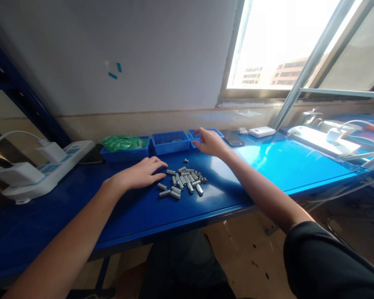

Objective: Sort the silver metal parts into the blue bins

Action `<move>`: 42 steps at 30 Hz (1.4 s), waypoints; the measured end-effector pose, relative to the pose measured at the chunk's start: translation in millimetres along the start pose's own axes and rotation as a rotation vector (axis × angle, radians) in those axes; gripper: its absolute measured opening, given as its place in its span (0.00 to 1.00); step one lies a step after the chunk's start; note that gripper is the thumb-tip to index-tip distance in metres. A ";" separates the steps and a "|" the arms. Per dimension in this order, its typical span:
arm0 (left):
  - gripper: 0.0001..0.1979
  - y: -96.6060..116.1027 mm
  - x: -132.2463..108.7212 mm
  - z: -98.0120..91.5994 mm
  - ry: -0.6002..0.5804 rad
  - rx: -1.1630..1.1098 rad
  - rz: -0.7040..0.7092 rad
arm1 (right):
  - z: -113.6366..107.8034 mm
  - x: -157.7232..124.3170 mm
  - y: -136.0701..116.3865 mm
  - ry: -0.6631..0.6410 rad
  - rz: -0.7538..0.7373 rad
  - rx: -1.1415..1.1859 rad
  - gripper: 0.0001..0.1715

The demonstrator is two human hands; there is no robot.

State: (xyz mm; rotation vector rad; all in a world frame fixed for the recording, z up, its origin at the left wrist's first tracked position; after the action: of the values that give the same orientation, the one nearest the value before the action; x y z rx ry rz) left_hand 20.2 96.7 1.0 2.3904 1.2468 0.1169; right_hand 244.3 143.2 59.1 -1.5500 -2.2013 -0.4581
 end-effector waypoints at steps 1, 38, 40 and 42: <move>0.29 -0.2 0.5 0.2 0.001 0.008 0.002 | 13.0 -3.1 -15.1 -0.078 -0.115 0.022 0.23; 0.30 -1.2 0.0 2.6 0.007 0.026 0.003 | 3.4 -58.0 -65.7 -0.667 -0.325 0.154 0.11; 0.30 -0.1 -0.3 2.8 0.000 0.028 -0.005 | 3.8 -59.3 -64.8 -0.667 -0.317 0.148 0.13; 0.30 1.0 -0.7 2.8 -0.007 0.029 -0.009 | 2.9 -59.3 -65.3 -0.627 -0.331 0.145 0.14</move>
State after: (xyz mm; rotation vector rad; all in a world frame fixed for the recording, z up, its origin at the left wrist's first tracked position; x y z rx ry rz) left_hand 21.3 94.7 -1.0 2.4077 1.2637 0.0889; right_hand 200.1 75.2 24.5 -1.3779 -2.9060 0.1283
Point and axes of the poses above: each hand's wrist, its own x-axis towards the middle knuckle, its own z-axis out of the palm, y = z × x, the point moved 7 cm from there along x, towards the middle knuckle, and after that the axes turned 14 degrees about -x, right-handed, at the moved point
